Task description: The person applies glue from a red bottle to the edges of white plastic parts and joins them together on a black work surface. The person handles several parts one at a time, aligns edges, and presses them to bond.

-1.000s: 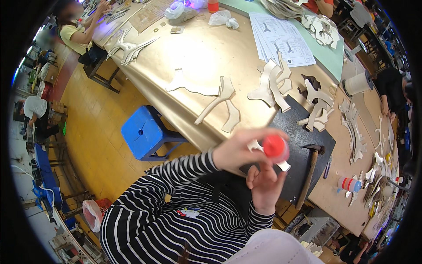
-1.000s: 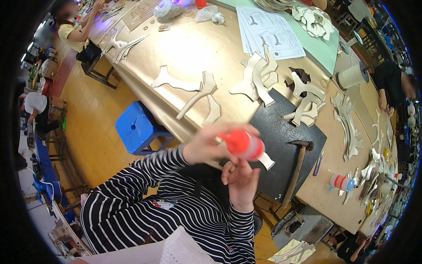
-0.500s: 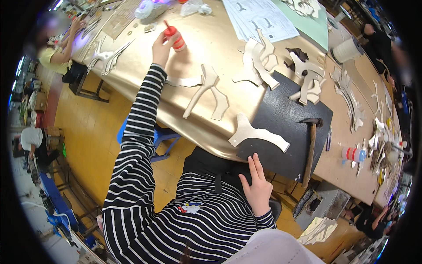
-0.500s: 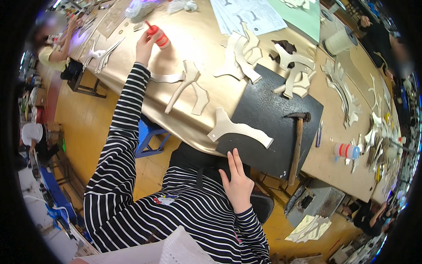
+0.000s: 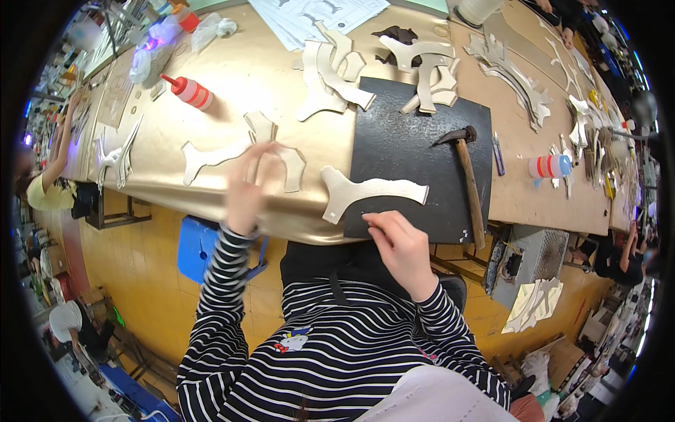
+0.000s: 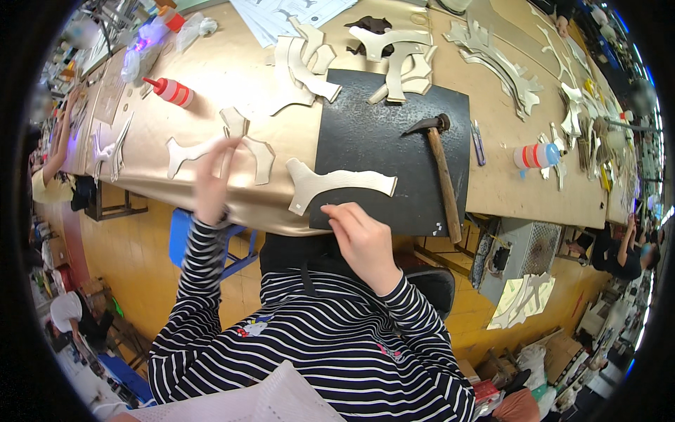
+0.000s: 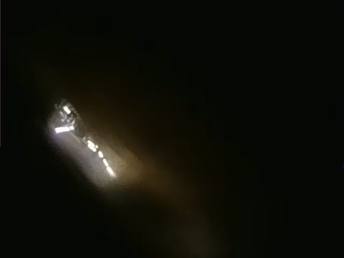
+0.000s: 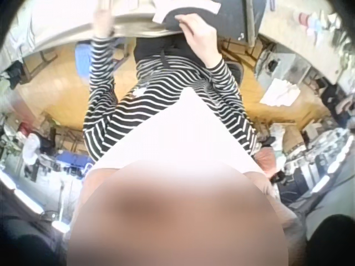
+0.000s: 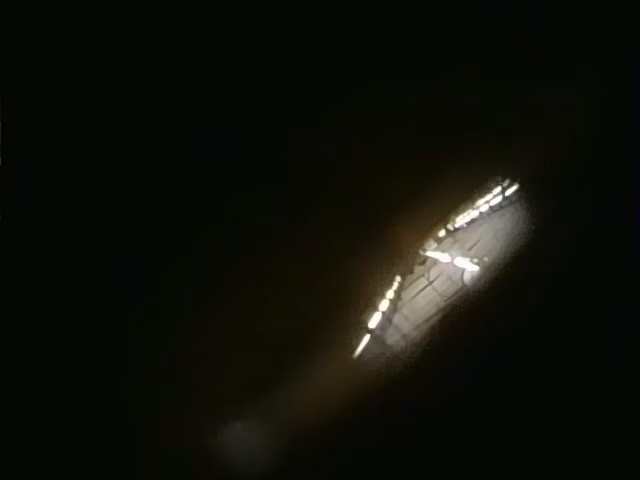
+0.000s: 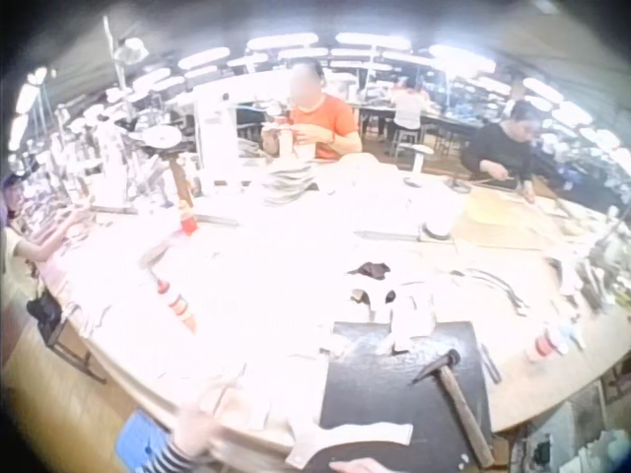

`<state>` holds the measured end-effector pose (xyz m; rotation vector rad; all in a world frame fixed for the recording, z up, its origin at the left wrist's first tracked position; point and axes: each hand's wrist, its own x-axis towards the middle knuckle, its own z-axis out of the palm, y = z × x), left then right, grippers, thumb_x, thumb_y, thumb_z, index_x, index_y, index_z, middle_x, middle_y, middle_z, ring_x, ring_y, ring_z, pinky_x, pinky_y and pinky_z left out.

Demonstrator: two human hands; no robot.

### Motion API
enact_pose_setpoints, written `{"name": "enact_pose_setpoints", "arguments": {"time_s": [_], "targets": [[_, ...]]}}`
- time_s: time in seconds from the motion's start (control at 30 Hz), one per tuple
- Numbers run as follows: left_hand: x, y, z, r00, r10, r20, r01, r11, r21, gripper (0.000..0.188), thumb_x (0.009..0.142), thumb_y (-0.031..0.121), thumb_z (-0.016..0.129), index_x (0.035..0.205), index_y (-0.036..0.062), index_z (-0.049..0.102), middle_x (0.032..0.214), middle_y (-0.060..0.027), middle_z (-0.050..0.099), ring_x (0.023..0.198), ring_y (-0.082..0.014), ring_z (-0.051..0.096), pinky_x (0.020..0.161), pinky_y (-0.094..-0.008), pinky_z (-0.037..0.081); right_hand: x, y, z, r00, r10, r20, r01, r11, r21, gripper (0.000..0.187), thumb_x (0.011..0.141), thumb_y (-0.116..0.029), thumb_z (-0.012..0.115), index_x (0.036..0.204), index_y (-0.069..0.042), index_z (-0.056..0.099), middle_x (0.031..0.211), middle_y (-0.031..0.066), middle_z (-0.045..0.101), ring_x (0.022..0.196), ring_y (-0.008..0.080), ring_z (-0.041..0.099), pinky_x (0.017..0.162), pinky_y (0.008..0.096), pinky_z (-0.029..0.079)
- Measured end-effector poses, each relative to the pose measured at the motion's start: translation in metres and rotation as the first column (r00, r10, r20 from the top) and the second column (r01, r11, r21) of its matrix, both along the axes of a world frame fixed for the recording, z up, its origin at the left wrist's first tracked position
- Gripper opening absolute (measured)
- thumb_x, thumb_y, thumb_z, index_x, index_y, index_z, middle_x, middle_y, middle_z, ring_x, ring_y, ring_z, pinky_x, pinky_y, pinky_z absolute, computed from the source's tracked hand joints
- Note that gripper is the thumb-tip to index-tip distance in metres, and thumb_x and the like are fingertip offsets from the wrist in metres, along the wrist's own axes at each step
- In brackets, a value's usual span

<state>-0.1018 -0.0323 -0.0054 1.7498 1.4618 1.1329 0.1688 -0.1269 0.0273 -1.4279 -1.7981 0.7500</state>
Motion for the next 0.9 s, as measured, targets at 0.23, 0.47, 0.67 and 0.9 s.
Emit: {"name": "enact_pose_setpoints", "arguments": {"time_s": [0.23, 0.47, 0.67, 0.9], "targets": [[0.111, -0.024, -0.008, 0.839, -0.368, -0.401, 0.403, 0.915, 0.002, 0.046, 0.076, 0.017, 0.073, 0.119, 0.0056, 0.059, 0.111, -0.0109, 0.058, 0.106, -0.0297, 0.054, 0.092, -0.0397, 0.042, 0.004, -0.026, 0.001, 0.995, 0.087, -0.037, -0.092, 0.984, -0.151, 0.019, 0.082, -0.005, 0.069, 0.101, -0.005, 0.067, 0.091, 0.0074, 0.066, 0.067, 0.0223, 0.065, 0.059, 0.0299, 0.052], [0.130, -0.027, 0.009, 0.917, -0.218, -0.334, 0.298, 0.931, 0.212, 0.024, 0.068, 0.002, 0.072, 0.090, 0.0117, 0.075, 0.078, -0.0031, 0.055, 0.077, -0.0215, 0.056, 0.078, -0.0363, 0.040, 0.038, -0.040, -0.005, 0.907, -0.154, -0.391, 0.024, 0.948, -0.317, 0.029, 0.089, -0.007, 0.065, 0.118, -0.003, 0.066, 0.087, 0.0040, 0.065, 0.061, 0.0046, 0.054, 0.057, 0.0204, 0.043], [0.173, -0.043, 0.038, 0.894, -0.159, -0.420, 0.370, 0.791, 0.488, 0.049, 0.060, -0.001, 0.066, 0.105, 0.0132, 0.076, 0.082, -0.0013, 0.050, 0.079, -0.0202, 0.051, 0.080, -0.0350, 0.039, 0.027, -0.029, -0.005, 0.288, -0.412, -0.865, 0.150, 0.911, -0.384, 0.028, 0.096, -0.023, 0.062, 0.084, 0.001, 0.071, 0.058, -0.0013, 0.055, 0.053, 0.0043, 0.047, 0.048, 0.0214, 0.035], [0.211, -0.053, 0.055, 0.883, -0.342, -0.323, 0.466, 0.730, 0.500, 0.040, 0.074, -0.003, 0.074, 0.113, -0.0008, 0.067, 0.109, -0.0135, 0.060, 0.098, -0.0295, 0.057, 0.085, -0.0404, 0.046, 0.104, -0.027, -0.001, -0.048, -0.338, -0.940, 0.716, 0.645, -0.268, 0.021, 0.097, -0.012, 0.058, 0.081, 0.000, 0.063, 0.076, 0.0108, 0.066, 0.055, 0.0112, 0.056, 0.051, 0.0237, 0.045]]}}
